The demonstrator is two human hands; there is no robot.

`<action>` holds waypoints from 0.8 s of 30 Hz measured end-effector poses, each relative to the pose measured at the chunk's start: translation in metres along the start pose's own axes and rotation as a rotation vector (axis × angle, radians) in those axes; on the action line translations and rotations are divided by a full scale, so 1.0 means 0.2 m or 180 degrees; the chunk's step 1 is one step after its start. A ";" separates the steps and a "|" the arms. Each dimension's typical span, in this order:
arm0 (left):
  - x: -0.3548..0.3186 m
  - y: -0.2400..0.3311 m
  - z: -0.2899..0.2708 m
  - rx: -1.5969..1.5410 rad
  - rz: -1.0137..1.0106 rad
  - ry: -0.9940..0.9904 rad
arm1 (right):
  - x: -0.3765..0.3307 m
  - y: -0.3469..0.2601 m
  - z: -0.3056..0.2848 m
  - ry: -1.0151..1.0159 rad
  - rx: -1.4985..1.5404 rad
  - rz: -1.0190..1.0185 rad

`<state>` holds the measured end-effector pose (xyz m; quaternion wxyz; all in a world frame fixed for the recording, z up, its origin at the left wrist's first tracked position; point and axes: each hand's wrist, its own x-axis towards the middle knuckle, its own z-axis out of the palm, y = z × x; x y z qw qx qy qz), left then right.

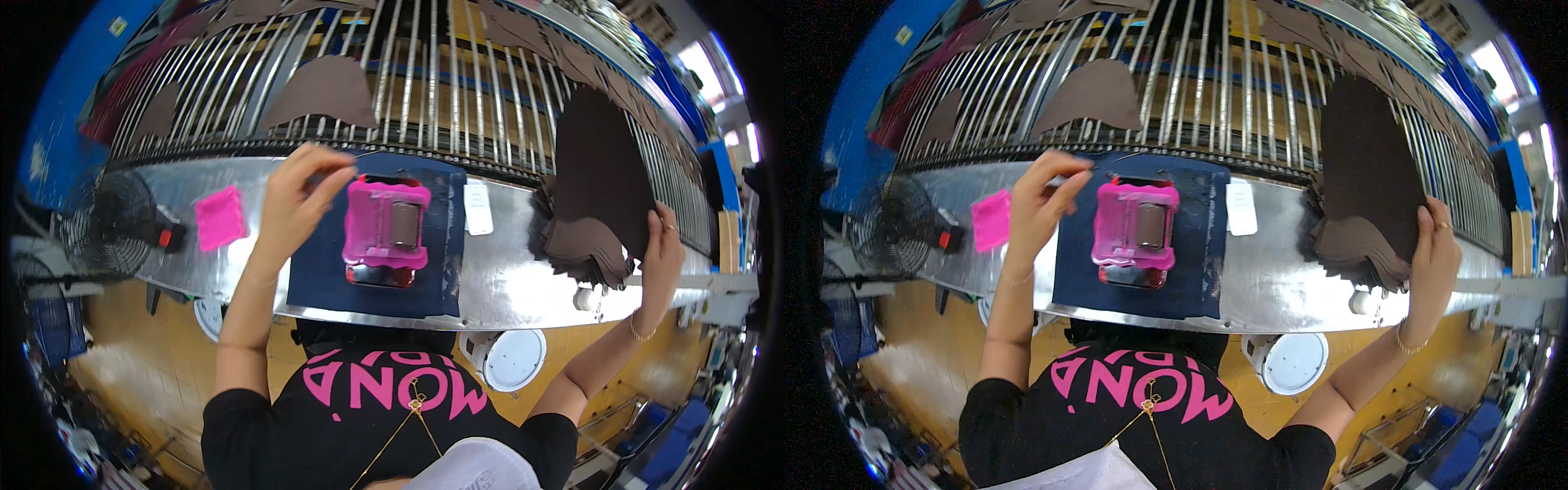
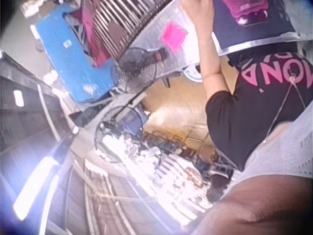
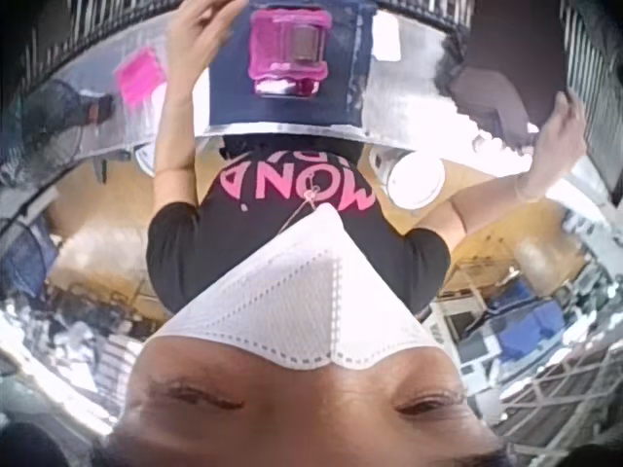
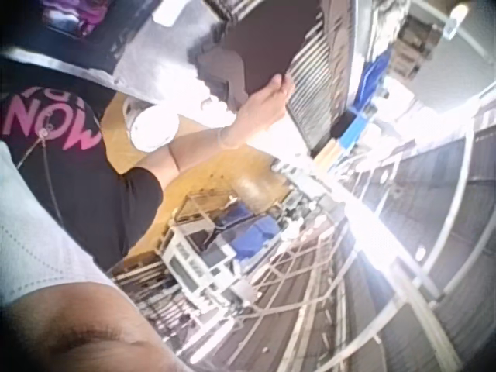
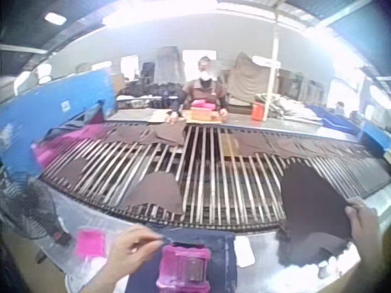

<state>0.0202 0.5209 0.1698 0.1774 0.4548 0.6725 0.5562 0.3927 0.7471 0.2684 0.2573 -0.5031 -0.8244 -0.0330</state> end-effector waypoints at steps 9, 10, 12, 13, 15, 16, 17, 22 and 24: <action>0.11 0.06 -0.15 -0.1342 -0.0404 -0.0244 | -0.12 -0.61 0.42 0.0666 0.3224 0.0096; 0.09 0.06 -0.21 -0.1216 -0.0219 0.0115 | -0.15 -0.70 0.44 0.0298 0.3497 0.0207; 0.05 0.03 -0.40 -0.0855 0.0063 0.0357 | -0.18 -0.73 0.53 -0.0185 0.2578 -0.0807; 0.01 0.03 -0.46 -0.0617 0.0159 0.0546 | -0.21 -0.79 0.57 -0.0533 0.3178 -0.0868; -0.07 -0.01 -0.59 -0.0419 0.0174 0.0613 | -0.29 -0.90 0.66 -0.1085 0.4162 -0.0611; -0.10 -0.02 -0.63 -0.0278 0.0172 0.0692 | -0.32 -0.90 0.70 -0.1230 0.3914 -0.0783; -0.13 -0.02 -0.65 -0.0138 0.0171 0.0763 | -0.34 -0.90 0.72 -0.1362 0.3663 -0.0952; -0.20 -0.10 -0.70 0.0110 -0.0149 0.0687 | -0.35 -0.92 0.77 -0.1377 0.3157 -0.1478; -0.22 -0.13 -0.67 0.0211 -0.0250 0.0631 | -0.34 -0.89 0.77 -0.1139 0.2983 -0.1715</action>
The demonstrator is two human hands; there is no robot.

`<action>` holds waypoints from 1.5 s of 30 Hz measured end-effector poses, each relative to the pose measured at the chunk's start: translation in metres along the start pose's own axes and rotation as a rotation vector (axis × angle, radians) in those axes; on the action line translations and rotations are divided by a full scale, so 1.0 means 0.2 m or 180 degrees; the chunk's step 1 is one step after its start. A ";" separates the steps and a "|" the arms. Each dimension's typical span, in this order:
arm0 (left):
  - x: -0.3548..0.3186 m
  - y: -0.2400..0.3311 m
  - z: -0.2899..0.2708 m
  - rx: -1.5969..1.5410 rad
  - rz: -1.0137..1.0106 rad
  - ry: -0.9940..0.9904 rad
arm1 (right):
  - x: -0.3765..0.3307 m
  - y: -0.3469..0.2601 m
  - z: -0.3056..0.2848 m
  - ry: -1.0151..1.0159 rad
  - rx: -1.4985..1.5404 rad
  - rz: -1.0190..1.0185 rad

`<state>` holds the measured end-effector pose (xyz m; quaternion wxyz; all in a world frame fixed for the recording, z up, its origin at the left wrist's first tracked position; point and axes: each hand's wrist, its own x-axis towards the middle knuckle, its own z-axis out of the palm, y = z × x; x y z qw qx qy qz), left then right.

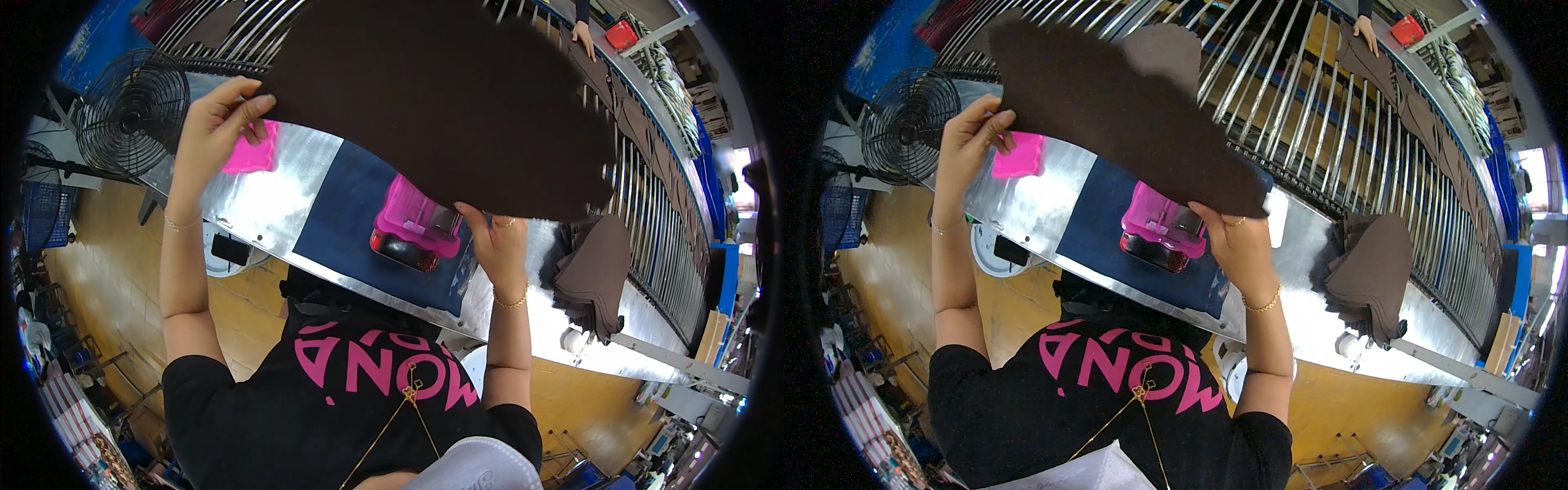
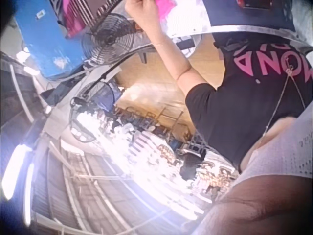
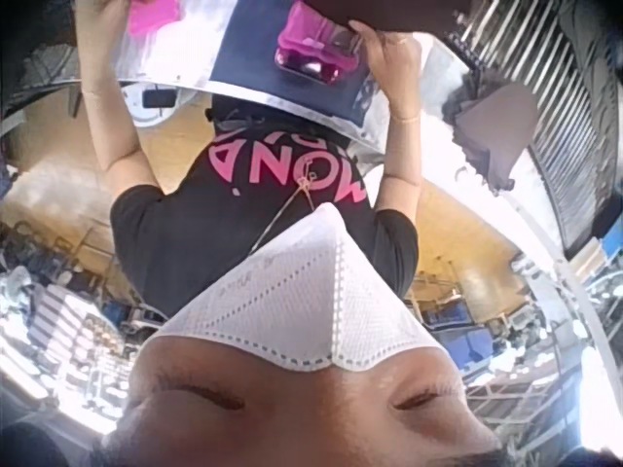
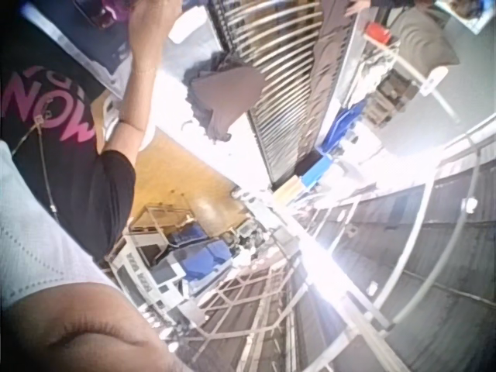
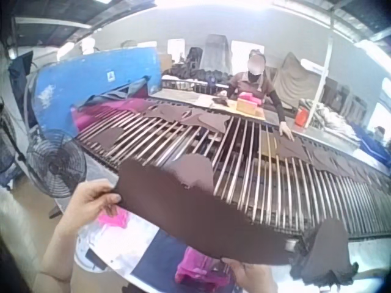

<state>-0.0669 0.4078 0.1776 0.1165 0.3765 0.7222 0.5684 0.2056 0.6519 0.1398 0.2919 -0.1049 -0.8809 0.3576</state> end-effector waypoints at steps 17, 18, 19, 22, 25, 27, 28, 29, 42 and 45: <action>0.13 0.15 0.74 0.1024 0.1349 -0.1812 | -0.80 0.29 -0.52 0.0896 -0.0116 0.1445; 0.15 0.17 0.81 0.1027 0.1510 -0.1861 | -0.85 0.29 -0.58 0.1305 -0.0128 0.1436; 0.15 0.18 0.86 0.1054 0.1642 -0.1874 | -0.87 0.30 -0.63 0.1678 -0.0114 0.1397; 0.17 0.21 0.99 0.0777 0.1810 -0.2075 | -0.79 0.23 -0.82 0.1629 0.0210 0.1267; 0.26 0.21 0.99 0.0031 0.1572 -0.1622 | -0.58 0.19 -0.84 0.2080 0.0915 0.1383; 0.32 0.25 0.85 -0.0277 0.0840 -0.1329 | -0.43 0.28 -0.82 0.2104 0.1184 0.1582; 0.34 0.21 0.78 -0.0258 0.0834 -0.1044 | -0.34 0.33 -0.80 0.2112 0.1334 0.1675; 0.35 0.17 0.72 -0.0248 0.0841 -0.0767 | -0.28 0.43 -0.79 0.1898 0.1299 0.1703; -0.04 -0.15 0.11 -0.0627 -0.1143 0.0611 | 0.30 1.46 -0.25 0.0471 0.1187 0.2919; 0.00 -0.19 0.15 -0.0804 -0.1147 0.0472 | 0.23 1.61 -0.39 0.0560 -0.0302 0.2407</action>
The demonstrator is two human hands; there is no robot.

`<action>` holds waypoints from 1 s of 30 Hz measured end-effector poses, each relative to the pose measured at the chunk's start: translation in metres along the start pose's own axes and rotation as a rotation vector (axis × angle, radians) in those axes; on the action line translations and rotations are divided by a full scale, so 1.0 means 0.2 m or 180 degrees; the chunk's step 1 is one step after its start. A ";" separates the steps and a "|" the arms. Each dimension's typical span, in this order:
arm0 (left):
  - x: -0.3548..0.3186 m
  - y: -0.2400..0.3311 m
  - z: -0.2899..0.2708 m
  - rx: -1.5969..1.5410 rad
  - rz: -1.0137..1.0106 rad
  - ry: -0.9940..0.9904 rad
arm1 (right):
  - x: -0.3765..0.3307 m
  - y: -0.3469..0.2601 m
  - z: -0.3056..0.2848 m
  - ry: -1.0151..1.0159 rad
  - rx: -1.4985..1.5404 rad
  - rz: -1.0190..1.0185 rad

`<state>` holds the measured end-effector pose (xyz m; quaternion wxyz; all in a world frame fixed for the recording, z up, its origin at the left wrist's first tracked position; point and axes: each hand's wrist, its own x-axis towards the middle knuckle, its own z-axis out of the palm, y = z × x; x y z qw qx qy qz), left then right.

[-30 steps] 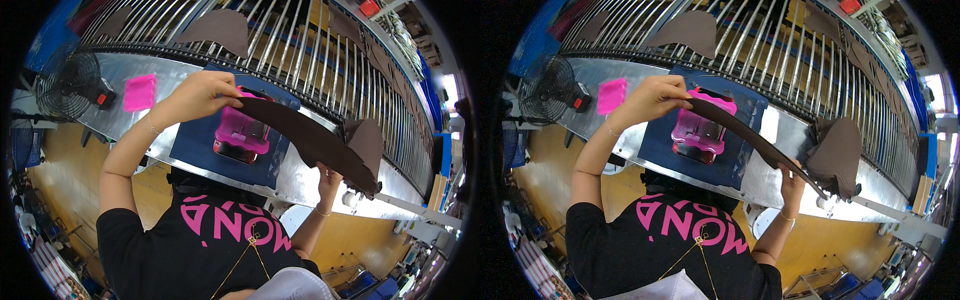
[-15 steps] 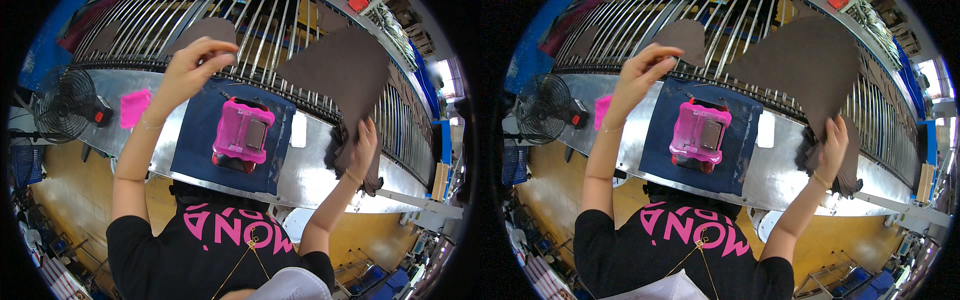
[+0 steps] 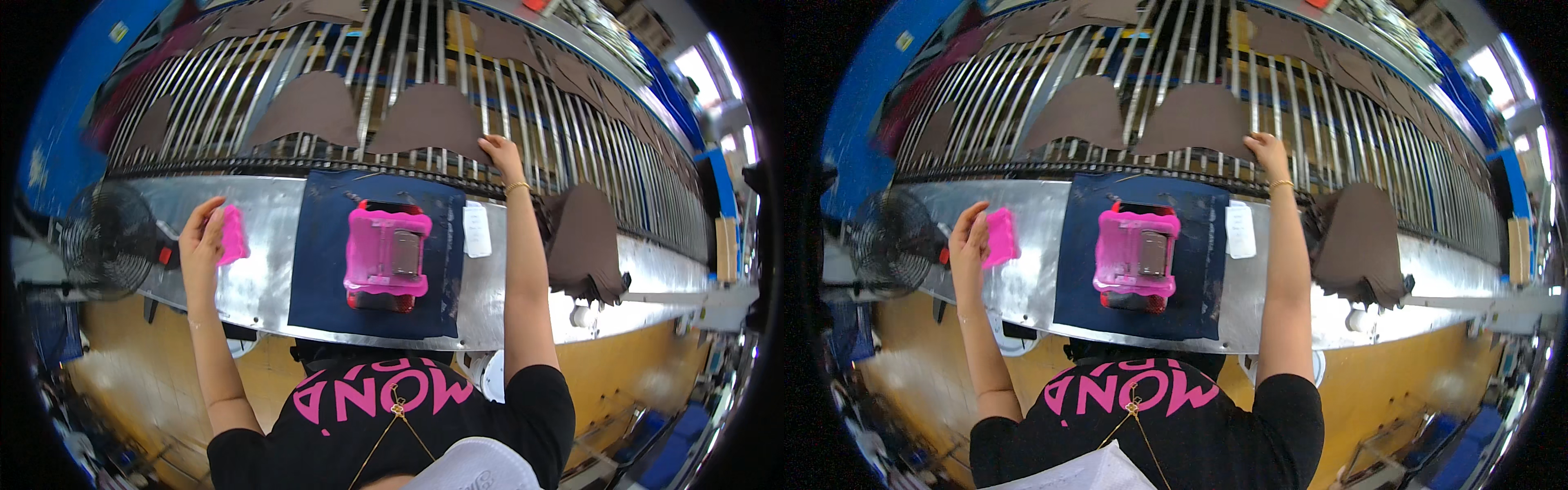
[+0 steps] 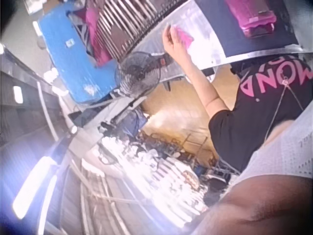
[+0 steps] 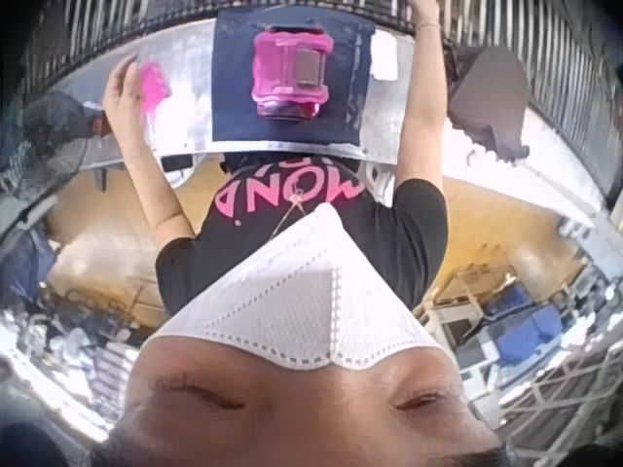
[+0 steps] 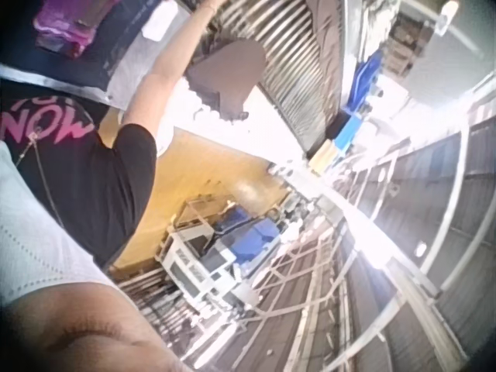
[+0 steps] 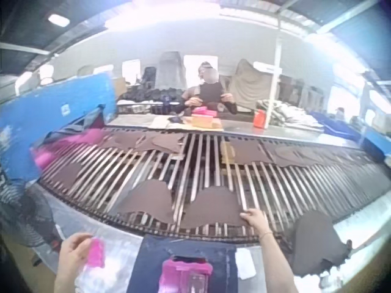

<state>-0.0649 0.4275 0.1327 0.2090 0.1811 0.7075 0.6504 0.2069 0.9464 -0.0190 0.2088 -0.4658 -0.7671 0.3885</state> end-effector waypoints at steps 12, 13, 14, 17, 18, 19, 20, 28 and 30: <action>0.07 -0.06 0.15 0.0114 0.0459 -0.0527 | -0.92 0.32 -1.17 0.2150 -0.2800 0.1122; 0.07 -0.06 0.15 0.0160 0.0525 -0.0637 | -0.99 0.30 -1.20 0.1936 -0.3087 0.1600; 0.08 -0.07 0.18 0.0161 0.0581 -0.0789 | -1.04 0.46 -1.30 0.1782 -0.3102 0.1678; 0.04 -0.01 0.24 0.0406 0.0524 -0.0870 | -1.04 0.52 -1.38 0.1052 -0.2701 0.1870; 0.01 0.02 0.26 0.0464 0.0457 -0.0864 | -1.06 0.50 -1.36 0.1183 -0.2922 0.1608; 0.00 0.03 0.27 0.0503 0.0519 -0.0914 | -1.06 0.51 -1.35 0.1276 -0.3173 0.1434; 0.01 0.03 0.27 0.0525 0.0580 -0.0968 | -1.06 0.56 -1.38 0.1257 -0.3343 0.1292; -0.05 0.06 0.31 0.0511 0.0454 -0.1045 | -1.05 -0.06 -1.43 0.1203 -0.3578 0.0690; -0.04 0.08 0.35 0.0401 0.0462 -0.1236 | -1.13 -0.35 -1.42 0.1479 -0.3653 -0.0328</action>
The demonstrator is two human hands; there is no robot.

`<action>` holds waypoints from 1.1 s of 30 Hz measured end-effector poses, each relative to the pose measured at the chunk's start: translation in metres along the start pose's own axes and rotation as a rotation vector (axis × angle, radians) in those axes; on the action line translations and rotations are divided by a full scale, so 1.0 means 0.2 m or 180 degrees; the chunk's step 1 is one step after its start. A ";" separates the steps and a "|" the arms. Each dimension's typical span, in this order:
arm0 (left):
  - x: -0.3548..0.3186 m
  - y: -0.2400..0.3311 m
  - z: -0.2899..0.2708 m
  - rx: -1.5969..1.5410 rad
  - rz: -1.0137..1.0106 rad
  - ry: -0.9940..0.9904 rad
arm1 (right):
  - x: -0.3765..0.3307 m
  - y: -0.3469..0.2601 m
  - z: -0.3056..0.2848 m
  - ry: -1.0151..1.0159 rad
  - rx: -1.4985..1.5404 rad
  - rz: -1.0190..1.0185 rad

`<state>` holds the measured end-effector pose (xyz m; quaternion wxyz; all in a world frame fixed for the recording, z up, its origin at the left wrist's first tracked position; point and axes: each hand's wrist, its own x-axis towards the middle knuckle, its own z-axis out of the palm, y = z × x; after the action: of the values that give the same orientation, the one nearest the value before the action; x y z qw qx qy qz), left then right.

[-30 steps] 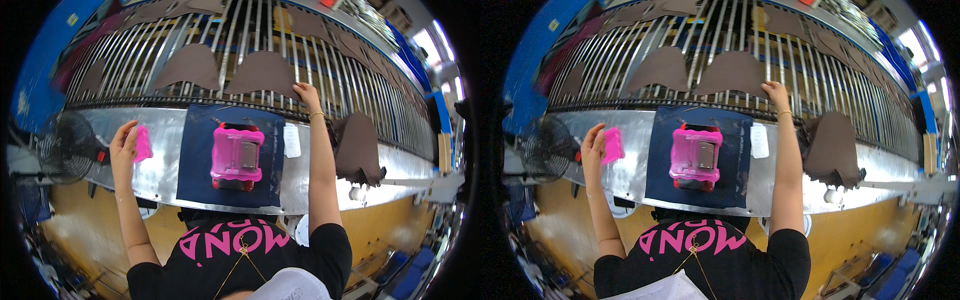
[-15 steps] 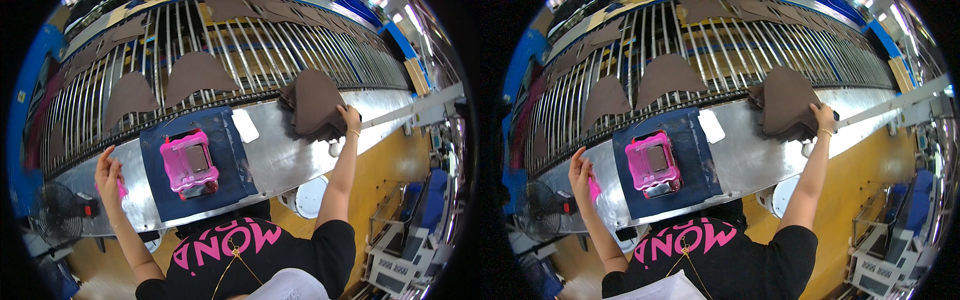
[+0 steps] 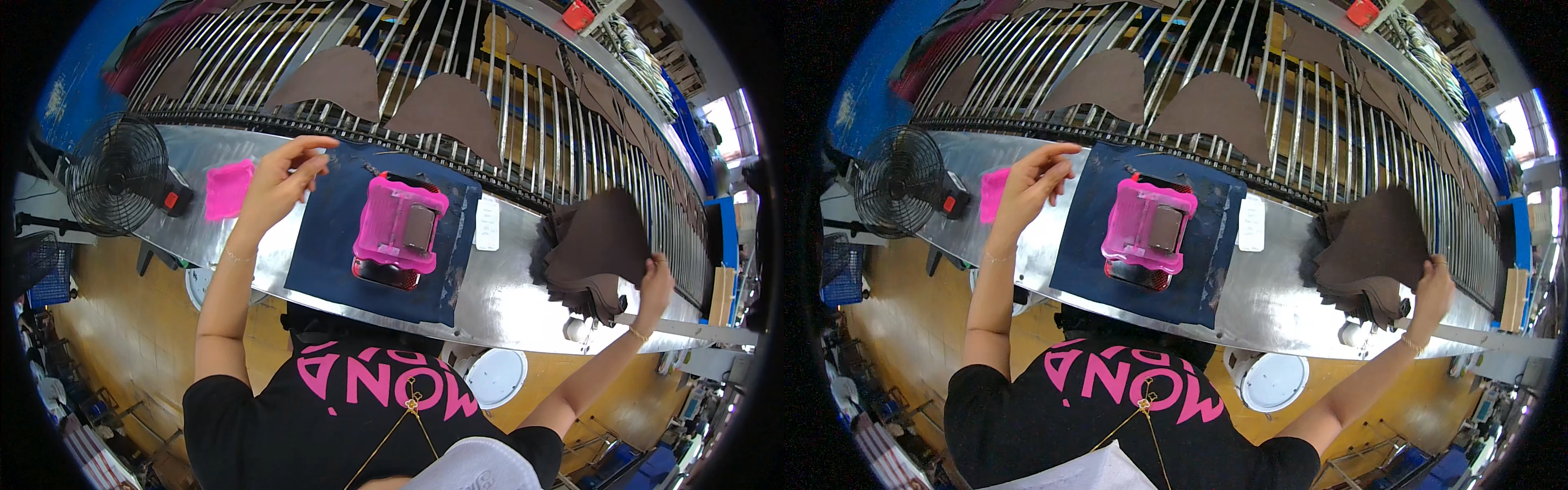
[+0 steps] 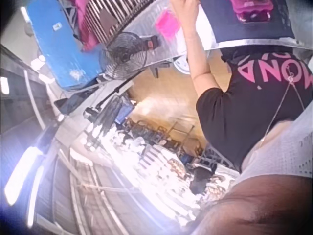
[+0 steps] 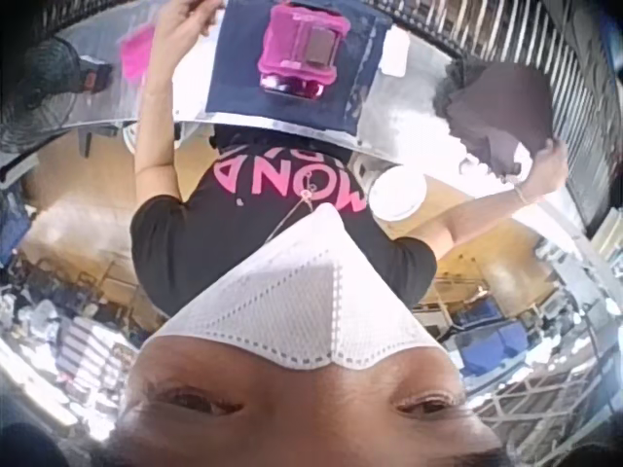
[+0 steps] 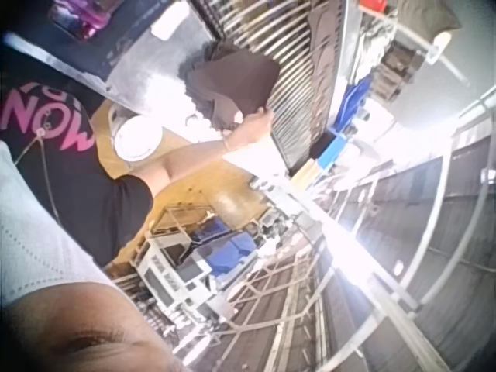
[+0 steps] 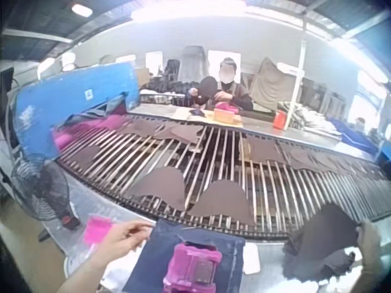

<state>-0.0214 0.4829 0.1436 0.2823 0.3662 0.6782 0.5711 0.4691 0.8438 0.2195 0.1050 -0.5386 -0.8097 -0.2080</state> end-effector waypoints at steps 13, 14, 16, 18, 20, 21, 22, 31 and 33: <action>0.17 0.32 0.13 -0.0716 0.0614 -0.0213 | -0.16 -1.23 -0.51 0.0651 0.5671 0.0413; 0.12 0.35 0.03 -0.0895 0.0152 -0.0585 | -0.18 -1.33 -0.42 0.0605 0.5994 0.0362; 0.04 0.34 -0.08 -0.0777 0.0480 0.0099 | -0.24 -1.39 -0.30 0.0299 0.5327 -0.0231; -0.04 0.32 -0.24 -0.0162 0.0805 0.0470 | -0.30 -1.50 -0.27 -0.0464 0.5352 -0.0716; -0.12 0.30 -0.36 0.0095 0.0733 0.0518 | -0.34 -1.57 -0.19 -0.0466 0.5075 -0.1288; -0.15 0.29 -0.35 0.0086 0.0787 0.0681 | -0.39 -1.63 -0.23 -0.0823 0.5126 -0.1172; -0.18 0.30 -0.33 0.0076 0.0843 0.0838 | -0.40 -1.65 -0.22 -0.0753 0.4971 -0.1326; -0.26 0.18 -0.36 0.0995 0.0366 0.0781 | -0.40 -1.59 -0.12 0.0345 0.3762 -0.2448; -0.24 0.17 -0.31 0.0985 0.0237 0.0546 | -0.46 -1.52 -0.09 -0.0163 0.3969 -0.1867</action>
<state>-0.0380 0.4114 0.1869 0.1424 0.3801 0.7656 0.4991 0.2270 0.6579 0.1320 0.3154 -0.1409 -0.8926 0.2897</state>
